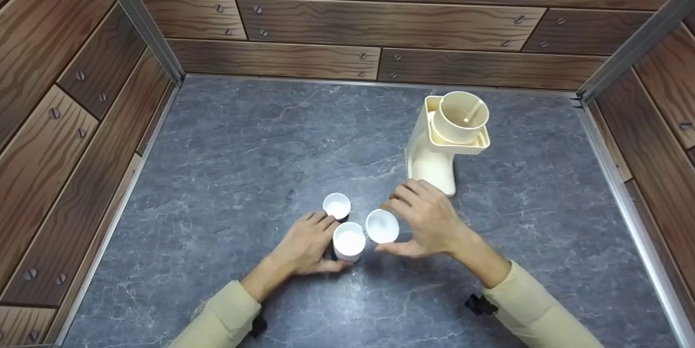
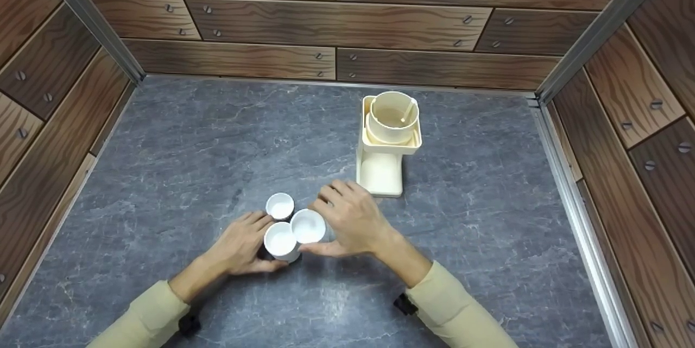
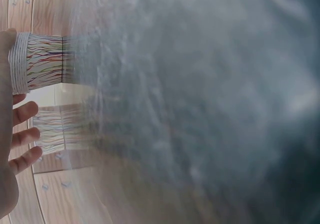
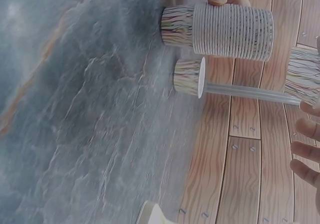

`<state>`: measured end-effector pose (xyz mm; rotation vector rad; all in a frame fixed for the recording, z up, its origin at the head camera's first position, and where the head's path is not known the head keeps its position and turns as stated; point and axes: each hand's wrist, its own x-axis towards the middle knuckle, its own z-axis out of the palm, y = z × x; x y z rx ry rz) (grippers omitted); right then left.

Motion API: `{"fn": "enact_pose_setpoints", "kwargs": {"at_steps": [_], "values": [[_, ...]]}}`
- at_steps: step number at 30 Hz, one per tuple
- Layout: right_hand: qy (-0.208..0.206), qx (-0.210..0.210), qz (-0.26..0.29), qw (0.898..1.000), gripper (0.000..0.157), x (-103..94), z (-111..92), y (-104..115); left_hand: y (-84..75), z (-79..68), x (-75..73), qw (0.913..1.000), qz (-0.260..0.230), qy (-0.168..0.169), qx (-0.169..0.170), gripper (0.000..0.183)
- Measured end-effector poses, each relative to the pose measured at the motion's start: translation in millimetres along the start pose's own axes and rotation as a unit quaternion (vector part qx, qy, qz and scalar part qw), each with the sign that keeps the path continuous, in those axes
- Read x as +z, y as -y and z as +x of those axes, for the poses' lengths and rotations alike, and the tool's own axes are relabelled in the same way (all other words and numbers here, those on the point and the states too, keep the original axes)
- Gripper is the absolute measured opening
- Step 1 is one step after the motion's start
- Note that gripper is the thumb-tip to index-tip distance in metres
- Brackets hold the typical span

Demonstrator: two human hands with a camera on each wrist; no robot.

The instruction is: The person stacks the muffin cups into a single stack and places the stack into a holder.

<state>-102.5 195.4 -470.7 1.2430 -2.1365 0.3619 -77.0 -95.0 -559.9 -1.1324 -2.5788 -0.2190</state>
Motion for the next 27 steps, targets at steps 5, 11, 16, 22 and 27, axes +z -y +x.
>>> {"fn": "enact_pose_setpoints", "kwargs": {"at_steps": [5, 11, 16, 22, 27], "values": [[-0.002, -0.009, 0.008, 1.000, 0.071, 5.3, 6.6, 3.8, 0.2, -0.2, -0.2, 0.9999, 0.010, 0.004, 0.003, 0.080], [-0.005, -0.018, 0.016, 1.000, 0.069, 12.6, 12.5, 9.1, -0.2, 0.5, -1.3, 0.9999, -0.001, 0.011, -0.001, 0.080], [0.012, -0.017, 0.013, 1.000, 0.070, 17.1, 15.4, 13.4, -0.3, -0.2, -0.9, 0.9999, -0.007, 0.010, -0.005, 0.078], [0.031, -0.015, 0.013, 0.999, 0.071, 21.5, 17.2, 16.9, -0.4, -0.2, -1.4, 0.9999, -0.003, 0.009, -0.002, 0.078], [0.034, -0.013, 0.017, 0.999, 0.069, 23.9, 18.7, 19.2, -0.3, 0.4, -2.6, 1.0000, 0.000, 0.007, 0.003, 0.075]]}}
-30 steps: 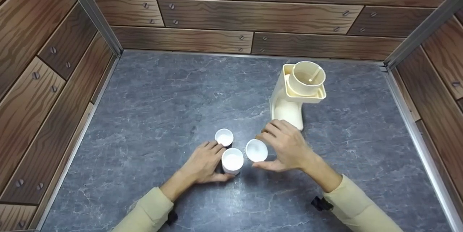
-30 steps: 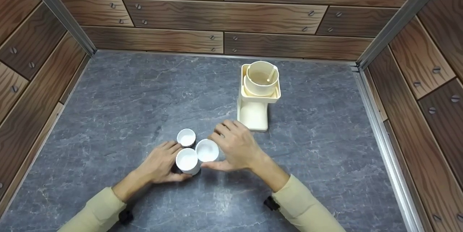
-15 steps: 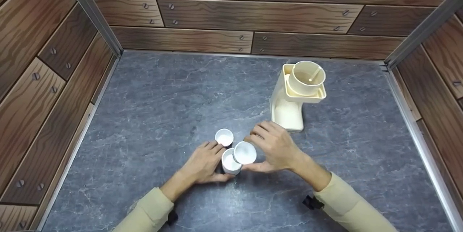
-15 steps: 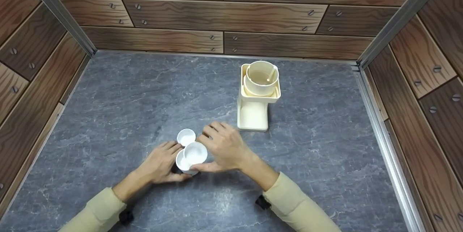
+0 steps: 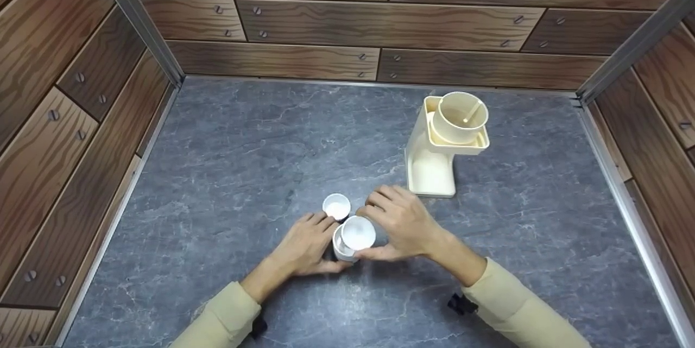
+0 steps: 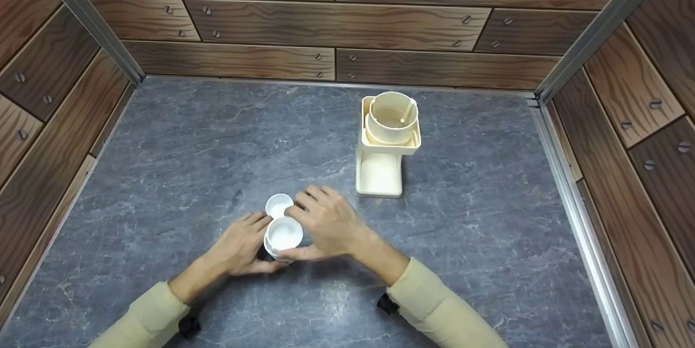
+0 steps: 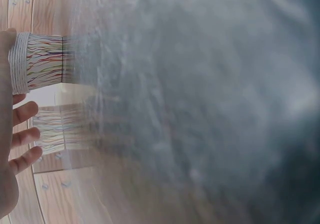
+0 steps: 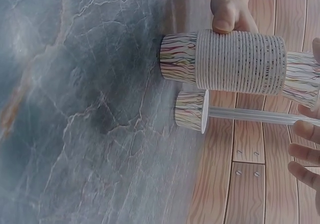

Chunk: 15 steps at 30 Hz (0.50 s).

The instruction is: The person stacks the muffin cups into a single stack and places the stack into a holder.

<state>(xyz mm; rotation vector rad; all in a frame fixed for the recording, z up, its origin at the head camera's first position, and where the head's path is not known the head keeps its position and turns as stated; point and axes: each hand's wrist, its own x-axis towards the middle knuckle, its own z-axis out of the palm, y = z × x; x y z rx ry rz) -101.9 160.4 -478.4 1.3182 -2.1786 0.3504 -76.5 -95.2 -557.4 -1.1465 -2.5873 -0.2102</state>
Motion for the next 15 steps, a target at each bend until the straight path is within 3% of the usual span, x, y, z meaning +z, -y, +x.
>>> {"fn": "enact_pose_setpoints", "kwargs": {"at_steps": [15], "values": [[0.030, -0.003, -0.005, 1.000, 0.070, 13.2, -1.7, 5.5, -0.3, 0.3, 0.1, 1.0000, 0.007, 0.006, -0.002, 0.080]]}}
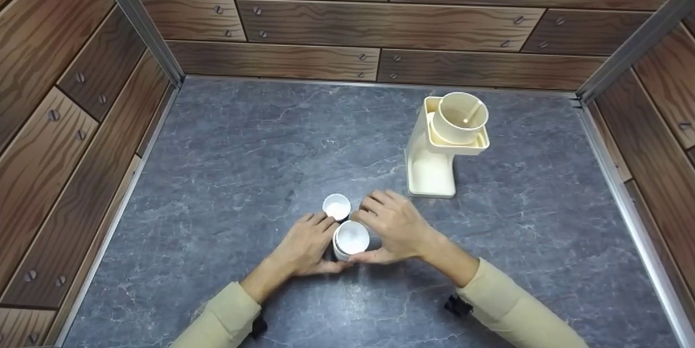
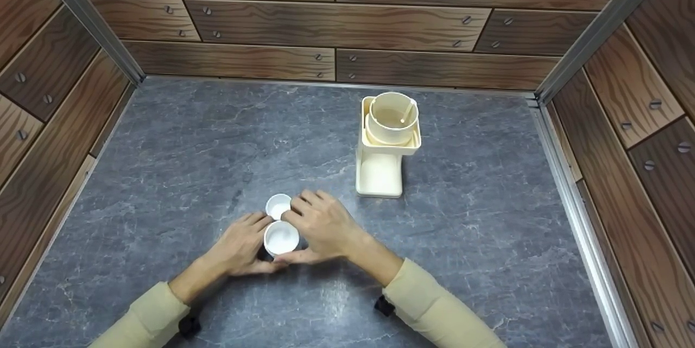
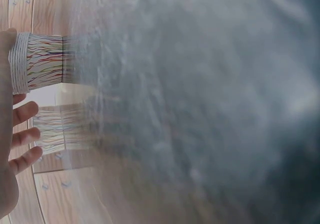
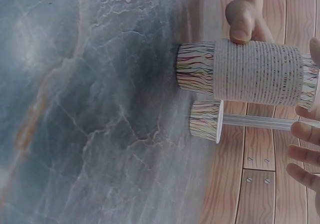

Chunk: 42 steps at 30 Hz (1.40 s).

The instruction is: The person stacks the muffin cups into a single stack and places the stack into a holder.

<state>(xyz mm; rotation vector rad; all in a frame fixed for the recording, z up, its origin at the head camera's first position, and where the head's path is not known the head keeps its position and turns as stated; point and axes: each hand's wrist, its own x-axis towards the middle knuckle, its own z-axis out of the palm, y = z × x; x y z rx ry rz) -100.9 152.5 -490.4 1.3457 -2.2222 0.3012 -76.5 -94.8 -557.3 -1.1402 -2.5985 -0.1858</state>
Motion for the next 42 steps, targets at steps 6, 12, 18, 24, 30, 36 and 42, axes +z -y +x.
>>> {"fn": "enact_pose_setpoints", "kwargs": {"at_steps": [6, 12, 18, 24, 30, 36, 42], "values": [[0.004, -0.004, -0.004, 1.000, 0.072, 7.1, -2.6, 0.3, 0.2, -1.2, 2.4, 0.9997, 0.002, -0.022, 0.007, 0.077], [0.004, -0.008, -0.005, 1.000, 0.071, 11.7, -4.6, 0.4, 0.1, -1.5, 2.8, 0.9997, 0.007, -0.021, 0.009, 0.078], [0.002, -0.004, 0.004, 1.000, 0.070, 15.4, -7.5, 0.9, 0.0, -1.3, 2.2, 0.9997, 0.007, -0.020, 0.009, 0.077], [0.002, 0.004, 0.011, 1.000, 0.071, 17.1, -9.7, 1.5, 0.3, -0.9, 1.7, 0.9995, 0.004, -0.027, 0.014, 0.077], [0.011, 0.011, 0.011, 1.000, 0.072, 17.9, -10.9, 2.1, 2.3, -0.7, 1.6, 0.9995, -0.009, -0.027, 0.015, 0.082], [0.025, 0.019, 0.017, 0.999, 0.074, 18.9, -12.7, 2.8, 8.3, -3.0, -2.2, 0.9994, -0.006, -0.018, 0.027, 0.080], [0.015, 0.018, 0.019, 1.000, 0.074, 20.5, -14.0, 2.9, 18.1, -4.4, -12.6, 0.9990, -0.011, -0.001, 0.043, 0.074]]}}
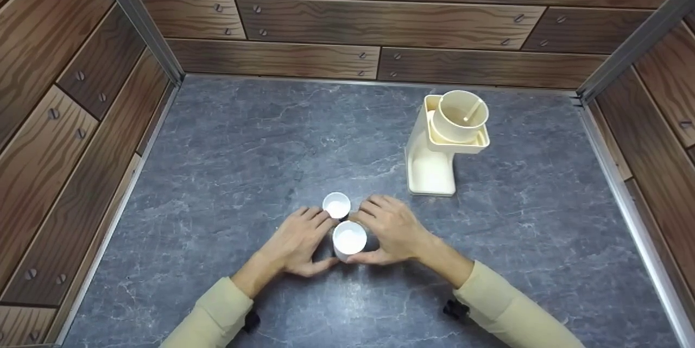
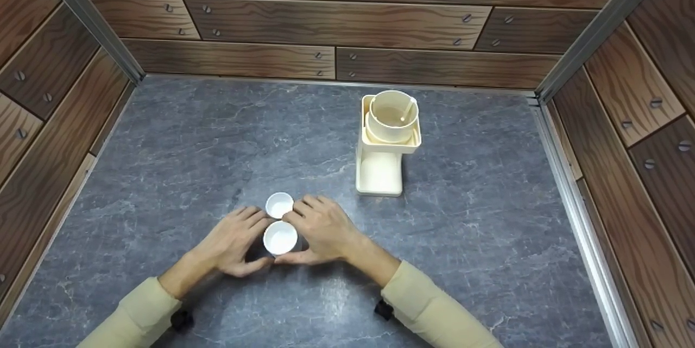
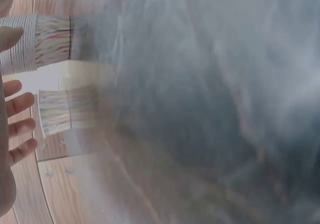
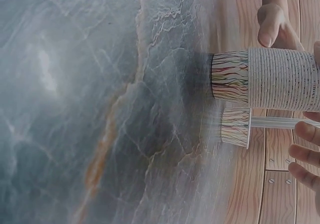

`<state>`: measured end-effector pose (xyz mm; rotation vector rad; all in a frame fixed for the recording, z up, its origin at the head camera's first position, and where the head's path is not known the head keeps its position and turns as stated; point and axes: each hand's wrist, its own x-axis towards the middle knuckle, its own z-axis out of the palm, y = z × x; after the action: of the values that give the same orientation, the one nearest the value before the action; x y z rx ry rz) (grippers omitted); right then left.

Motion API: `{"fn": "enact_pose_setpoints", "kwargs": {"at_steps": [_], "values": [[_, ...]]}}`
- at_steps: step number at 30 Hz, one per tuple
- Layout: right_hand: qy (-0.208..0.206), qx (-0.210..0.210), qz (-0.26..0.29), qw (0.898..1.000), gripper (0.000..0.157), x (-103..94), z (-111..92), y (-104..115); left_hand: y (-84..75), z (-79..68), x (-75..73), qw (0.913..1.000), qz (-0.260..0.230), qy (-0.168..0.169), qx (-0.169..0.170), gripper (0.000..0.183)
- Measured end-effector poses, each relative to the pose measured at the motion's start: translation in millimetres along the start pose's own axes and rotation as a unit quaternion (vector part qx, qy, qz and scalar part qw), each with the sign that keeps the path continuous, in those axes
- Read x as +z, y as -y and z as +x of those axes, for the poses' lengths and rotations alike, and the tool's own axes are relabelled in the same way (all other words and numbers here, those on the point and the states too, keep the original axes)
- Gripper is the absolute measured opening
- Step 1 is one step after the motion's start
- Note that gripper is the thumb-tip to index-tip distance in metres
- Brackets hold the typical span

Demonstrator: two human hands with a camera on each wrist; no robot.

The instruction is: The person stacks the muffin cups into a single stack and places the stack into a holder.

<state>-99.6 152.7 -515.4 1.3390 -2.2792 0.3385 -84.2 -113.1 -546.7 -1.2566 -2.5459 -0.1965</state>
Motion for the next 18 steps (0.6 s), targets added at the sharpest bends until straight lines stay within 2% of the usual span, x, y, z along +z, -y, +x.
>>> {"fn": "enact_pose_setpoints", "kwargs": {"at_steps": [5, 18], "values": [[0.003, 0.002, -0.002, 1.000, 0.075, 0.7, -0.4, 0.5, 8.1, 0.2, -7.3, 0.9999, 0.009, 0.005, 0.002, 0.069], [-0.006, 0.001, 0.001, 1.000, 0.076, 0.6, 0.1, 0.7, 33.6, 8.6, -17.1, 0.9994, 0.032, -0.014, -0.006, 0.064]]}}
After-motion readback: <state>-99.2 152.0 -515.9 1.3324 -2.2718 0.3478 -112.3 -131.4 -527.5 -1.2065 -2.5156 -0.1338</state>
